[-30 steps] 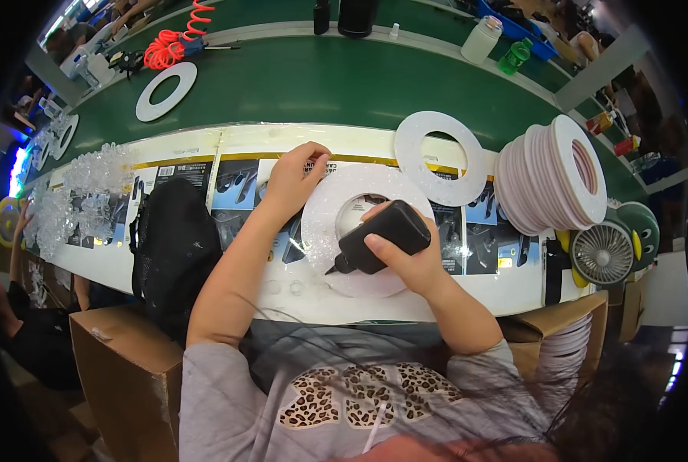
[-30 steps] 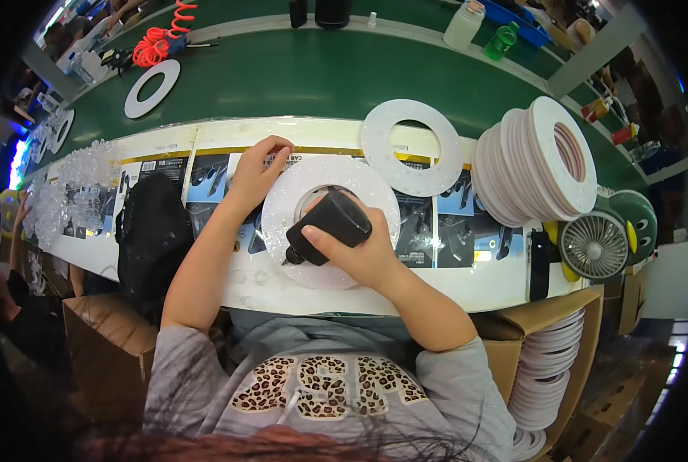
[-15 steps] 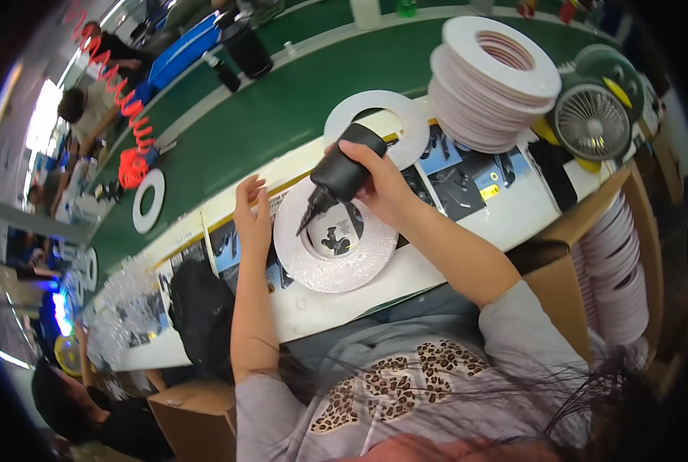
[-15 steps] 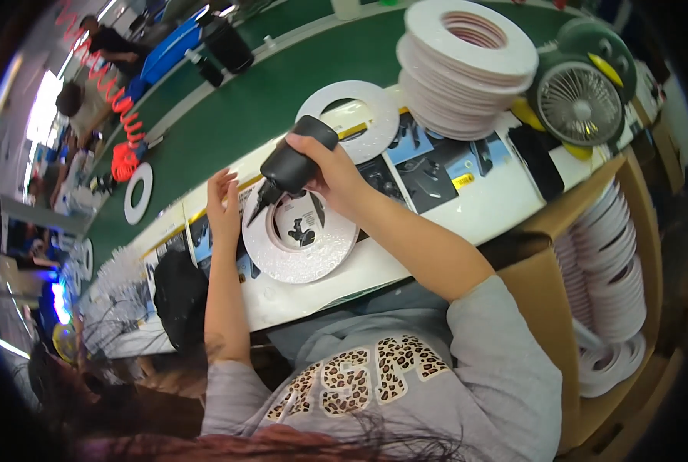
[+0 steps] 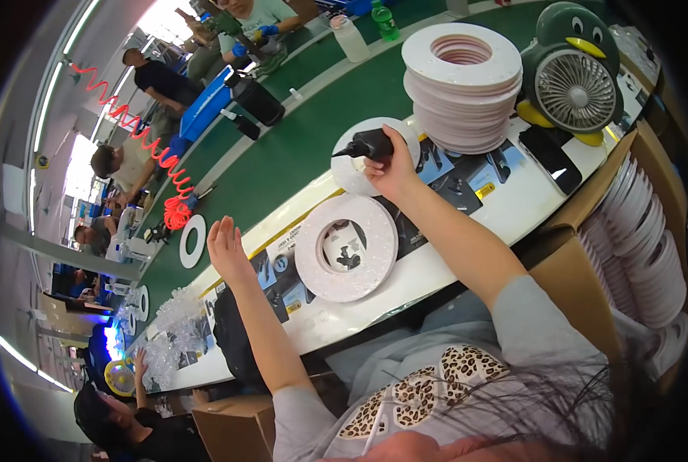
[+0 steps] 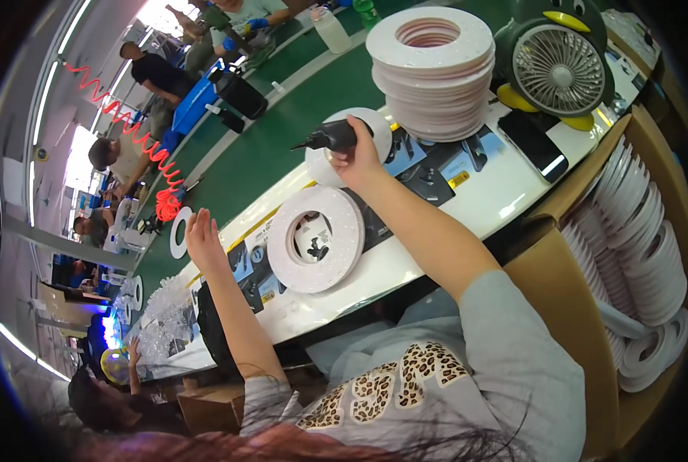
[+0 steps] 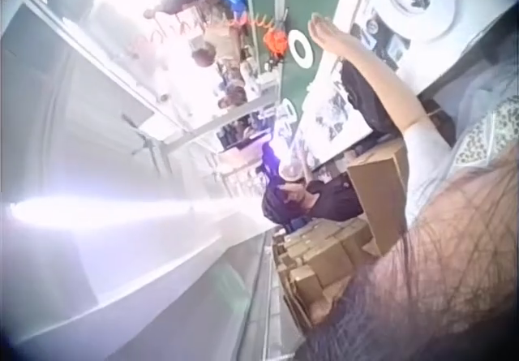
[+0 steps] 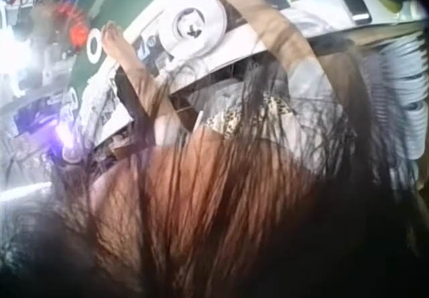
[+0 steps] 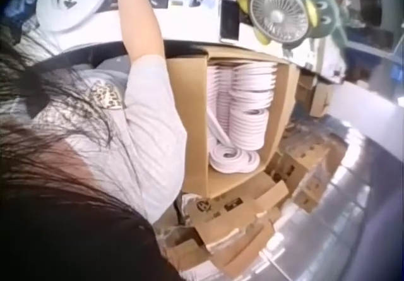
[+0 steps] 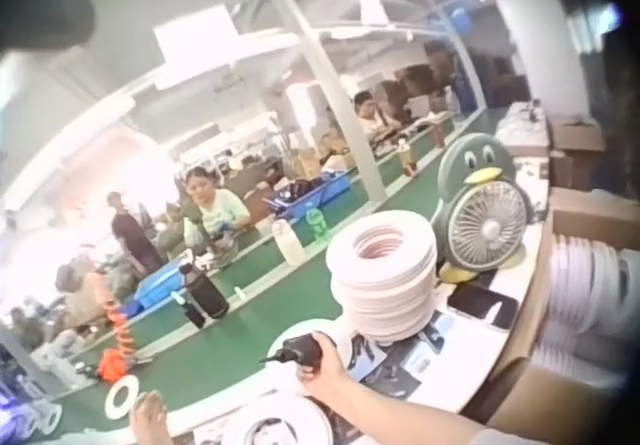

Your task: Apply adhesive gaskets to circular plastic light fixture components on an assembly line.

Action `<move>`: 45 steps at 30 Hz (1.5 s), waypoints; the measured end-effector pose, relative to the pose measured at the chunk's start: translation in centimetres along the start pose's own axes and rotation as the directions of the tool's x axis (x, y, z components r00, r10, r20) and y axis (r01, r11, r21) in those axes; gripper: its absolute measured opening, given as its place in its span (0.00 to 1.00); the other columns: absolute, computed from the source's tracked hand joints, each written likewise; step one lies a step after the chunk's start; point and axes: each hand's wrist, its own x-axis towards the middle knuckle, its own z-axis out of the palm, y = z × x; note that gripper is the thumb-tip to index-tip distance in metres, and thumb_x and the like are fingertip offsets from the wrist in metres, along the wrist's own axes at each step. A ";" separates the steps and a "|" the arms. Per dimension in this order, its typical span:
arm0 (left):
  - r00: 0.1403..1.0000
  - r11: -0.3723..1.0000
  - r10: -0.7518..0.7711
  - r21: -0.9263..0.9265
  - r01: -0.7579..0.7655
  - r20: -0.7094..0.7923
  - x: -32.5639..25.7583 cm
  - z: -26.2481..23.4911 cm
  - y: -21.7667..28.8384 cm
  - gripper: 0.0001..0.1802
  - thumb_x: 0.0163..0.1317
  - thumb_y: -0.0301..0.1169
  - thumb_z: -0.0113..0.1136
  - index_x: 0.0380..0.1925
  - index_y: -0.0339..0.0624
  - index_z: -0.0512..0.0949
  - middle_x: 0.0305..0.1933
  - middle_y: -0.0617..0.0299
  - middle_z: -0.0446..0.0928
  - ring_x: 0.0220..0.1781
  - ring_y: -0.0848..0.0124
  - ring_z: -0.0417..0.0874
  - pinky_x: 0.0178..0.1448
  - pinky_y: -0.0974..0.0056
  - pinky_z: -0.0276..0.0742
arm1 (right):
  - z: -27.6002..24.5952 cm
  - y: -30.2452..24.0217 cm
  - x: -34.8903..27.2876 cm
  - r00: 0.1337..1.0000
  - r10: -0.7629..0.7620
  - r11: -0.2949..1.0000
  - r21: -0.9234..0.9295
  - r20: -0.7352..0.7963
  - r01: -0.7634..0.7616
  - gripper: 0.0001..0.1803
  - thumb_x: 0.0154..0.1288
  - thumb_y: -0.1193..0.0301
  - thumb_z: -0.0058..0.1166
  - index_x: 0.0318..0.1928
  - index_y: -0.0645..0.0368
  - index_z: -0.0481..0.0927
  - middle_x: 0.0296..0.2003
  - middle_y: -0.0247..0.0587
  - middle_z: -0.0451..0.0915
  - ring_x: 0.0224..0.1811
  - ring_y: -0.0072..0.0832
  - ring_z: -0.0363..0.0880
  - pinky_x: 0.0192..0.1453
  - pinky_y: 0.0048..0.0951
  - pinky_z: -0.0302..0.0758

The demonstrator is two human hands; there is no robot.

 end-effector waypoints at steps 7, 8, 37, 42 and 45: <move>0.682 0.717 -0.266 0.613 -0.332 0.681 -10.9 5.6 4.9 0.36 0.43 0.29 0.73 0.56 0.42 0.72 0.68 0.51 0.62 0.70 0.59 0.62 0.71 0.57 0.56 | -2.2 -1.3 0.1 1.000 -0.017 1.000 0.010 -0.026 0.017 0.20 0.59 0.51 0.56 0.33 0.57 0.76 0.22 0.31 0.72 0.12 0.19 0.56 0.13 0.18 0.52; 0.588 0.479 -0.304 0.653 -0.586 0.750 -11.9 5.0 4.5 0.42 0.41 0.36 0.75 0.59 0.43 0.69 0.69 0.48 0.59 0.71 0.54 0.60 0.72 0.53 0.54 | -1.8 -0.8 -0.3 0.999 -0.006 1.000 0.012 -0.038 0.007 0.20 0.59 0.51 0.55 0.33 0.57 0.76 0.22 0.30 0.72 0.12 0.19 0.56 0.13 0.18 0.52; 0.745 -0.035 -0.180 0.752 -0.658 0.643 4.5 3.5 -0.8 0.38 0.44 0.29 0.71 0.58 0.51 0.67 0.57 0.56 0.72 0.62 0.59 0.71 0.68 0.43 0.57 | -0.7 -0.8 -0.1 0.999 0.006 1.000 0.021 -0.035 -0.005 0.20 0.60 0.51 0.55 0.34 0.57 0.75 0.24 0.28 0.70 0.15 0.17 0.56 0.17 0.17 0.52; 0.804 -0.192 -0.126 0.781 -0.594 0.581 5.7 3.9 -4.4 0.34 0.46 0.30 0.69 0.56 0.47 0.68 0.58 0.53 0.71 0.61 0.53 0.71 0.65 0.43 0.62 | -1.2 -1.7 0.3 1.000 0.018 0.999 0.041 -0.021 -0.017 0.21 0.59 0.50 0.55 0.34 0.57 0.75 0.24 0.28 0.70 0.15 0.17 0.56 0.17 0.17 0.52; 0.695 0.198 -0.127 0.704 -0.682 0.708 4.4 7.4 -5.1 0.26 0.48 0.28 0.66 0.51 0.44 0.73 0.54 0.50 0.74 0.59 0.50 0.72 0.63 0.51 0.68 | -0.9 -1.8 0.1 0.999 0.035 0.996 0.082 -0.019 -0.033 0.20 0.59 0.51 0.56 0.34 0.56 0.75 0.24 0.27 0.69 0.16 0.17 0.57 0.17 0.17 0.52</move>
